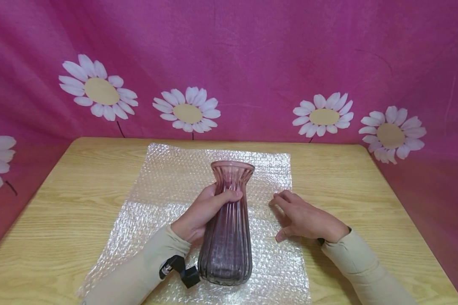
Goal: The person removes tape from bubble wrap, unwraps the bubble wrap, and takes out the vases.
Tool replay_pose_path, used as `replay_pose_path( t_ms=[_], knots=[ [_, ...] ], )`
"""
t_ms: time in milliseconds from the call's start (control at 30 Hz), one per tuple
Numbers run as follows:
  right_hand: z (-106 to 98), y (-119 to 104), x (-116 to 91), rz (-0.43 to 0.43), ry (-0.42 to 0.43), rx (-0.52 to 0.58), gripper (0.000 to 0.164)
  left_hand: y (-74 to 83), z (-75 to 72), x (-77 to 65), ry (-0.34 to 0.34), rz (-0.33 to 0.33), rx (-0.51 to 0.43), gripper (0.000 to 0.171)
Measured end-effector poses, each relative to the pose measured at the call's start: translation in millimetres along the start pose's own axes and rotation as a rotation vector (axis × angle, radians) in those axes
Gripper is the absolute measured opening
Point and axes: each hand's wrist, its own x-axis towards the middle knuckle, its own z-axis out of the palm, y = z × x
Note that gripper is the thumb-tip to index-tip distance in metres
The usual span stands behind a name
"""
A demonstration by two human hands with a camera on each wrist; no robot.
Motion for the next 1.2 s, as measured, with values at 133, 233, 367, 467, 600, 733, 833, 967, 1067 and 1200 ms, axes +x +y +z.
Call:
replay_pose_path(
  t_ms=[133,233,367,467,600,733,833,967,1067,1200],
  knots=[
    [0,0,0,-0.005,0.003,-0.016,0.084,1.6,1.4,-1.4,-0.010,0.006,-0.007,0.040],
    [0,0,0,-0.011,0.005,-0.029,0.084,2.8,2.4,-2.4,-0.008,0.008,-0.006,0.039],
    [0,0,1,-0.014,0.007,-0.029,0.084,4.3,3.3,-4.3,-0.011,0.015,-0.003,0.039],
    [-1,0,1,-0.009,0.003,-0.021,0.085,5.3,3.7,-5.6,-0.027,0.022,-0.017,0.041],
    [-2,0,1,-0.003,-0.003,-0.011,0.085,7.0,4.9,-6.8,-0.039,0.029,-0.018,0.043],
    [-2,0,1,-0.008,-0.001,-0.016,0.085,9.0,7.2,-9.0,-0.030,0.028,0.013,0.044],
    [-2,0,1,-0.012,0.002,-0.021,0.085,10.2,8.9,-10.7,-0.021,0.032,0.023,0.047],
    [-2,0,1,-0.015,0.003,-0.021,0.085,11.1,11.2,-13.0,-0.011,0.043,0.015,0.050],
    [-1,0,1,-0.018,0.004,-0.022,0.085,12.0,12.7,-15.0,-0.007,0.052,0.021,0.053],
    [-1,0,1,-0.016,0.001,-0.019,0.083,13.4,14.0,-17.5,-0.010,0.073,0.036,0.055]
  ],
)
